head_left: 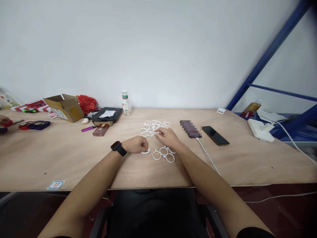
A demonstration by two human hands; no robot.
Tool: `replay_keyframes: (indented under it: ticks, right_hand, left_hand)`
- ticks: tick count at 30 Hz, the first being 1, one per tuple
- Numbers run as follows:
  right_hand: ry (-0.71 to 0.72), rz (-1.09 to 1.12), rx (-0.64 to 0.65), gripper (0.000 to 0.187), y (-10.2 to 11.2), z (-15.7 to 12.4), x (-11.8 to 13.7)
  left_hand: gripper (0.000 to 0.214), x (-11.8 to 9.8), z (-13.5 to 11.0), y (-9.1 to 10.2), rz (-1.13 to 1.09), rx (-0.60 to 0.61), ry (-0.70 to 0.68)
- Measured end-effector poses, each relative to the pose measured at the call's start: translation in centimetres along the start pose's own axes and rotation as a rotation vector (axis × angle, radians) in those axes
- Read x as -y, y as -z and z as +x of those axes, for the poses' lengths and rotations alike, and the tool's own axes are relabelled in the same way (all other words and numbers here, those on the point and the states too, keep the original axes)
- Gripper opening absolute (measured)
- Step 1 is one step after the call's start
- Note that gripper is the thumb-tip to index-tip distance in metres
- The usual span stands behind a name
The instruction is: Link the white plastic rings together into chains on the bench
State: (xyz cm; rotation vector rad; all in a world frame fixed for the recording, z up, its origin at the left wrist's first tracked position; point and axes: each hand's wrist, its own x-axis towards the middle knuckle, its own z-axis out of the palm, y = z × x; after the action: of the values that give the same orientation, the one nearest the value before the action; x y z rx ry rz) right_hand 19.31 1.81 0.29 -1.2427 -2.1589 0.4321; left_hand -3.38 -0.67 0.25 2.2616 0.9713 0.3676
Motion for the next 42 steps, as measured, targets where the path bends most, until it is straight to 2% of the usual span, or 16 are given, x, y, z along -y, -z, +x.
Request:
replay_keyframes:
  ticks: [5, 10, 16, 24, 29, 36, 39, 42]
  right_hand:
    - [0.140, 0.088, 0.142, 0.020, -0.1, -0.3, 0.7]
    - [0.182, 0.089, 0.225, 0.022, -0.1, -0.5, 1.4]
    - [0.179, 0.101, 0.221, 0.020, 0.0, -0.3, 1.4]
    - [0.177, 0.134, 0.201, 0.022, -0.4, -0.2, 0.6]
    - [0.180, 0.148, 0.175, 0.023, -0.3, -0.2, 1.0]
    - [-0.004, 0.339, 0.182, 0.028, -0.7, -0.2, 1.0]
    - [-0.004, 0.303, 0.137, 0.033, -0.8, -0.1, 0.7]
    - [0.042, 0.213, 0.014, 0.037, -0.6, 0.1, 0.3]
  left_hand:
    - [0.013, -0.6, 0.3, 0.0, 0.187, -0.308, -0.026]
    - [0.017, -1.7, 0.5, -0.4, 0.235, -0.460, -0.109]
    - [0.019, -1.9, 0.6, -0.6, 0.207, -0.503, -0.207]
    - [0.019, -1.6, 0.9, -0.8, 0.180, -0.533, -0.210]
    - [0.022, -1.8, 0.8, -0.7, 0.163, -0.522, -0.226]
    - [0.020, -2.2, 1.0, -1.0, 0.180, -0.507, -0.259]
    - [0.017, -1.6, 1.1, -1.3, 0.197, -0.519, -0.259]
    - [0.021, -0.8, 1.2, -1.3, 0.175, -0.620, -0.217]
